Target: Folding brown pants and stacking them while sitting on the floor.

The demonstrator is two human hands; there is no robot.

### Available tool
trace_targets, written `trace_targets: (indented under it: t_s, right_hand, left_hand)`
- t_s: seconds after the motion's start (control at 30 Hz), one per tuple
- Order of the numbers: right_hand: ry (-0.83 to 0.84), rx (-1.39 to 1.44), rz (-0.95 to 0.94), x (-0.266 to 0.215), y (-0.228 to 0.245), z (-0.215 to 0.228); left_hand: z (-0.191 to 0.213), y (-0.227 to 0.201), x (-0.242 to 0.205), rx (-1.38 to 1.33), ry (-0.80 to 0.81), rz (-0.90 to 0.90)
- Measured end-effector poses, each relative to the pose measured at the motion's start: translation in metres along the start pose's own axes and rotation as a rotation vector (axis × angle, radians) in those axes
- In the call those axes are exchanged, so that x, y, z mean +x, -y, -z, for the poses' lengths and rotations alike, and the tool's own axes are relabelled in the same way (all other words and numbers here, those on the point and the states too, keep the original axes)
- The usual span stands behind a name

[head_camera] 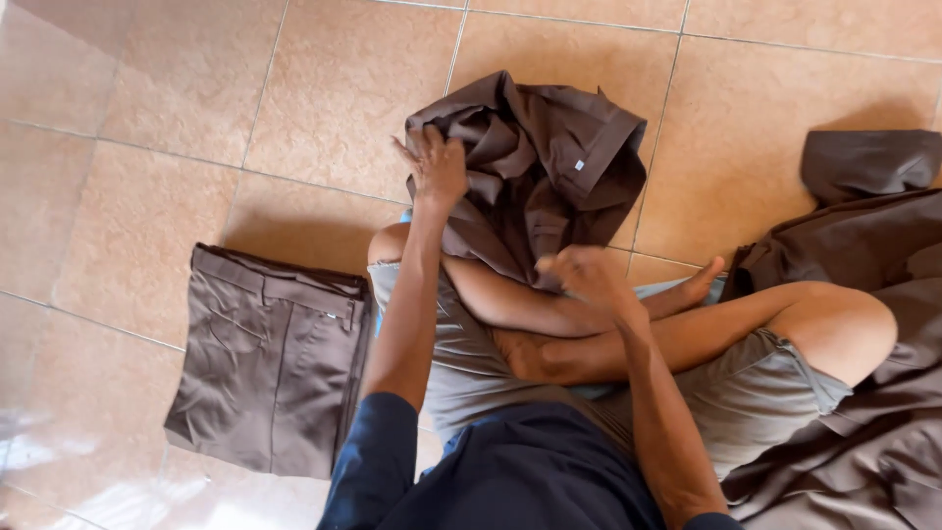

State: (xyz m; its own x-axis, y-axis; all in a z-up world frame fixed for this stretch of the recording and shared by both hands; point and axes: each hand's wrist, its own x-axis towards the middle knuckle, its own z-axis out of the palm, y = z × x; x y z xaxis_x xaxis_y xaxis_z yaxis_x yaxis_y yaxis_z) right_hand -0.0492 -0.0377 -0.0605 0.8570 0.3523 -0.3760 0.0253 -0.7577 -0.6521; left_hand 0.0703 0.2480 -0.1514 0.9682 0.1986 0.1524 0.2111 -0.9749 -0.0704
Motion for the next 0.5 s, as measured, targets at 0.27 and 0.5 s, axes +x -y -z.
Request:
trace_targets:
  t_s: [0.27, 0.5]
  right_hand:
    - [-0.403, -0.392, -0.021, 0.101, -0.084, -0.012]
    - [-0.629, 0.032, 0.009, 0.116, -0.142, 0.034]
  left_hand:
    - [-0.071, -0.109, -0.093, -0.142, -0.097, -0.163]
    - [0.036, -0.048, -0.073, -0.799, -0.017, 0.160]
